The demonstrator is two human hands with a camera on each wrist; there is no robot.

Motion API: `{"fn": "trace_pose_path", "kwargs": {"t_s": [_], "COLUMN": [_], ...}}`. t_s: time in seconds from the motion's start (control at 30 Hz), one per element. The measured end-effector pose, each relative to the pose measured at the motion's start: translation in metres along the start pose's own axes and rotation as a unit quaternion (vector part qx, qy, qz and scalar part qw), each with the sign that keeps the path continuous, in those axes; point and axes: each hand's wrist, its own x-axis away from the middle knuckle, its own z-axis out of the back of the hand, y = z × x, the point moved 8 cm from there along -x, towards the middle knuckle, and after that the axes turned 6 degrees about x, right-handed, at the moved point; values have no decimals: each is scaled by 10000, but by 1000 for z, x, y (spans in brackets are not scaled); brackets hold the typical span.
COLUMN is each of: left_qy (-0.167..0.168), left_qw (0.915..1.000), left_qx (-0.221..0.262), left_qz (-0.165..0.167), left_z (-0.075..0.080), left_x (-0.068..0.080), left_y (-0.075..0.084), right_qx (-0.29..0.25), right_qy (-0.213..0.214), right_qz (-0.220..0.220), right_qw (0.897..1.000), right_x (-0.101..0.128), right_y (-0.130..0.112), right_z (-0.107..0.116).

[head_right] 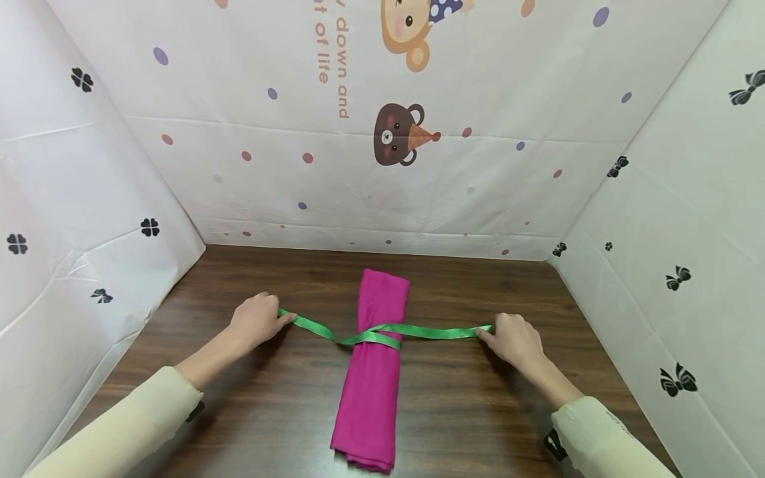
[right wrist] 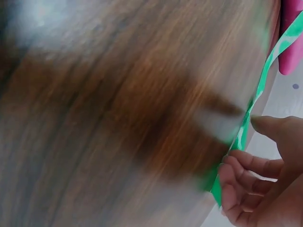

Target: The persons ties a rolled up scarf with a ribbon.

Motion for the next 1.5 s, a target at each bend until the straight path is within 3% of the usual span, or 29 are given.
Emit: {"fn": "trace_pose_path", "kwargs": {"t_s": [0.2,0.47,0.93,1.13,1.3,1.5], "left_qy": [-110,-176,-329,-308,-183,-221], "left_qw": [9997,9998,9985,9982,9989,9988], "left_qx": [-173,-48,334,361,364,322], "left_qz": [105,57,-292,-371,-234,-299], "left_z": [-4,-6,-11,-11,-7,-7], "left_x": [-5,-8,-10,-10,-8,-9], "left_y": [3,5,10,10,7,8], "right_qx": [38,-28,-279,-93,49,58], "right_qy": [-319,-585,-523,-387,-495,-463], "right_qz": [-164,-249,82,-120,-328,-211], "right_qw": [9993,9980,9982,9991,9982,9987], "right_x": [-6,-9,-10,-10,-11,-11], "right_y": [0,-5,-21,-14,-7,-10], "right_z": [-8,-11,-13,-7,-4,-3]}}
